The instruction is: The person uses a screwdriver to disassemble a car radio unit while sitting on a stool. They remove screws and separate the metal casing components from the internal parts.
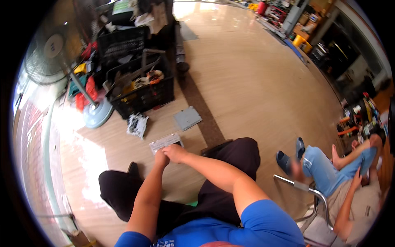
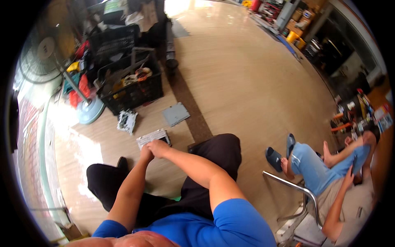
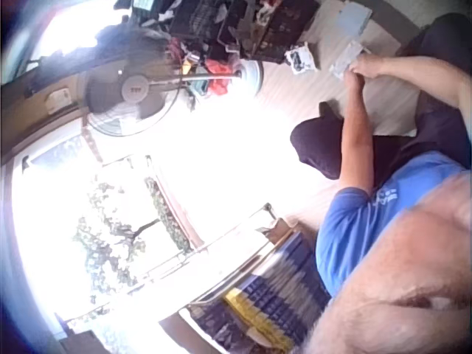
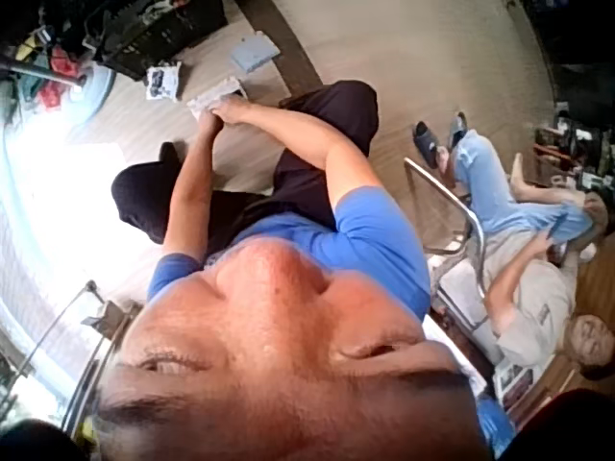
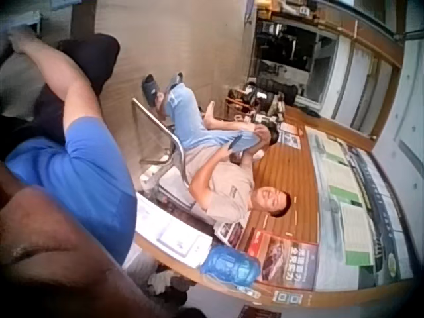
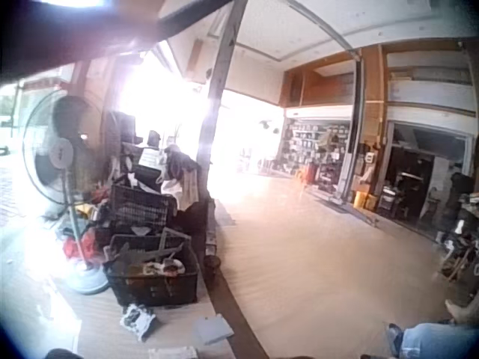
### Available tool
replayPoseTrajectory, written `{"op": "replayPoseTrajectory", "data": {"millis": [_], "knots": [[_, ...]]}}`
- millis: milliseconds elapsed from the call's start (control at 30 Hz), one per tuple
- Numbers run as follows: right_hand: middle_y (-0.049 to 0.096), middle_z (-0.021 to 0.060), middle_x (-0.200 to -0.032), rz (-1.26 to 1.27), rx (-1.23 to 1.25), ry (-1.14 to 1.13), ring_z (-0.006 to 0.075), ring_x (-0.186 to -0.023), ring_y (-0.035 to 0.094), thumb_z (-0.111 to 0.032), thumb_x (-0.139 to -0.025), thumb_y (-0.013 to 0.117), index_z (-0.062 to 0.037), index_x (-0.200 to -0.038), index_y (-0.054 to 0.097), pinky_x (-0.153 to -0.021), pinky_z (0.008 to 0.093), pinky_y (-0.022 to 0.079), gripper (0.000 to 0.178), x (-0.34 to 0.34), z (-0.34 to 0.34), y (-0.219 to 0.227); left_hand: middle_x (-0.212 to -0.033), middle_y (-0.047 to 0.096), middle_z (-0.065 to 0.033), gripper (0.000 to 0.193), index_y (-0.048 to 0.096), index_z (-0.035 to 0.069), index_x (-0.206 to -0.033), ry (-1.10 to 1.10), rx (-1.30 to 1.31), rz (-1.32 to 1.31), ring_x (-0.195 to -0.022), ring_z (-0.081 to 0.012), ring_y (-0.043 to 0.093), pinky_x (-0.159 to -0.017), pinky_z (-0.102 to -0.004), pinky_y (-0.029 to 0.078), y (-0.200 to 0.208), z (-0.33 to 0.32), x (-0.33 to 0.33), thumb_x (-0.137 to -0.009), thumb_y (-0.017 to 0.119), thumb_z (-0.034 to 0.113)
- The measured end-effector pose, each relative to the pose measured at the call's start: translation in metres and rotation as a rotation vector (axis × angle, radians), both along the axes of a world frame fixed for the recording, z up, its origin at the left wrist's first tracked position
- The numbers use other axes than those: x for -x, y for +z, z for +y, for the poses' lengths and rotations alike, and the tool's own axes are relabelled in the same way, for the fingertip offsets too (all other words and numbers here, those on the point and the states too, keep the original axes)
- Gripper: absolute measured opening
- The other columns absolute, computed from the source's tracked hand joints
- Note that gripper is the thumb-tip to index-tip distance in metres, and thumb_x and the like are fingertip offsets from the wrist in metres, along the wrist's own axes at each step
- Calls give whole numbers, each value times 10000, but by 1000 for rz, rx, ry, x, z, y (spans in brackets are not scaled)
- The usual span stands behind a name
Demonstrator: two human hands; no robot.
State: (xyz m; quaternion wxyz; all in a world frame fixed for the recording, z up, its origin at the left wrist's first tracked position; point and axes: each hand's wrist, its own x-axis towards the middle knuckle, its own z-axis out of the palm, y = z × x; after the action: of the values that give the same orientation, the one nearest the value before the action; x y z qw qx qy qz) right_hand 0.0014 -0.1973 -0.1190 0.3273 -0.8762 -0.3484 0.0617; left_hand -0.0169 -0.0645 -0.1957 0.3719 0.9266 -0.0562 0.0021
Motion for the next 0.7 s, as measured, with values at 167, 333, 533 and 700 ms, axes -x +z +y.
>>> {"op": "replayPoseTrajectory", "data": {"millis": [167,333,533,700], "knots": [[637,163,-918,132,30,49,338,-870,600,-188,-863,513,-58,-925,657,-772,417,480,203,16,20,29,-936,653,-193,174,630,66,-930,85,-102,128,-914,-379,610,-771,-456,495,-15,31,14,-786,573,144],[649,188,-920,205,-20,-111,369,-885,606,-270,-846,549,-37,-889,629,-778,437,480,250,12,14,30,-952,636,-220,190,623,49,-920,109,-53,163,-919,-391,607,-783,-466,491,13,14,10,-790,602,187],[652,184,-867,219,69,-130,364,-831,619,-265,-830,610,-35,-910,651,-739,422,489,247,12,24,34,-946,640,-214,235,617,31,-911,161,-60,204,-910,-386,611,-771,-472,491,16,19,14,-807,600,241],[648,191,-916,79,20,-21,363,-867,614,-203,-857,577,-54,-959,662,-763,409,487,200,9,4,39,-946,639,-203,198,613,51,-931,111,-78,181,-888,-379,622,-764,-477,494,17,7,9,-832,571,216]]}}
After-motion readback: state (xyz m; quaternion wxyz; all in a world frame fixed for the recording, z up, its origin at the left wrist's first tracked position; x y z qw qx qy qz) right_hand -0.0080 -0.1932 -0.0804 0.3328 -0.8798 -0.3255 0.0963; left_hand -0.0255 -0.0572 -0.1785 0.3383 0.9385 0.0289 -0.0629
